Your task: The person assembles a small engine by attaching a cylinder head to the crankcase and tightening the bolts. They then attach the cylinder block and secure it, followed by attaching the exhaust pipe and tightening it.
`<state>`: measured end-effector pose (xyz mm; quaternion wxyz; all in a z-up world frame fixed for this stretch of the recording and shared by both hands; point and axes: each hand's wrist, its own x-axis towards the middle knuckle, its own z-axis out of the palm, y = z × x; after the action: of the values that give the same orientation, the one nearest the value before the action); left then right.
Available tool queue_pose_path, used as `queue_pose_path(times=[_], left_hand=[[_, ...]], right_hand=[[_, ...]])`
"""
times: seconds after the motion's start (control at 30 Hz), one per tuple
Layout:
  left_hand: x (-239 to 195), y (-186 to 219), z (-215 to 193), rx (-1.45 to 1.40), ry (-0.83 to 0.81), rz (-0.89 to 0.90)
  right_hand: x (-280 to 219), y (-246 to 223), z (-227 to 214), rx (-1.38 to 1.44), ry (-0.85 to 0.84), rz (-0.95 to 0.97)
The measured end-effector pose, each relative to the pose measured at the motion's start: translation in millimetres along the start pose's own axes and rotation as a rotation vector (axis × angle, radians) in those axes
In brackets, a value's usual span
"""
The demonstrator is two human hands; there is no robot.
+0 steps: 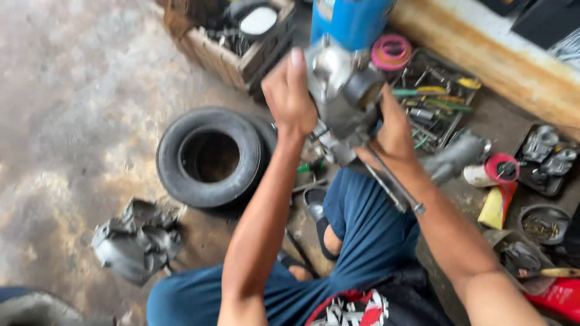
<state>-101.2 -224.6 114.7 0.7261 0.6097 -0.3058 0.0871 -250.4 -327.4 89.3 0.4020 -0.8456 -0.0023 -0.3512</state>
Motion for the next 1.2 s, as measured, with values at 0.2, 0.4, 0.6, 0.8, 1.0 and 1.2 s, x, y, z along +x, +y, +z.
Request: queue_pose_path(times=[0.2, 0.4, 0.6, 0.8, 1.0, 1.2], left_hand=[[-22, -71, 50, 0.048, -0.04, -0.335], [-10, -76, 75, 0.119, -0.17, -0.547], [23, -48, 100, 0.385, -0.429, -0.397], [21, -39, 91, 0.272, -0.438, -0.335], [18, -33, 85, 0.253, -0.463, -0.274], [13, -79, 15, 0.241, -0.366, -0.122]], right_hand=[[-13, 31, -10, -0.145, 0.129, 0.177], [-5, 60, -22, -0.162, 0.107, 0.192], [-9, 90, -50, -0.284, 0.062, 0.034], [-9, 78, -51, -0.293, 0.039, 0.013], [-19, 82, -46, -0.212, 0.066, 0.043], [-23, 77, -39, -0.301, 0.031, -0.11]])
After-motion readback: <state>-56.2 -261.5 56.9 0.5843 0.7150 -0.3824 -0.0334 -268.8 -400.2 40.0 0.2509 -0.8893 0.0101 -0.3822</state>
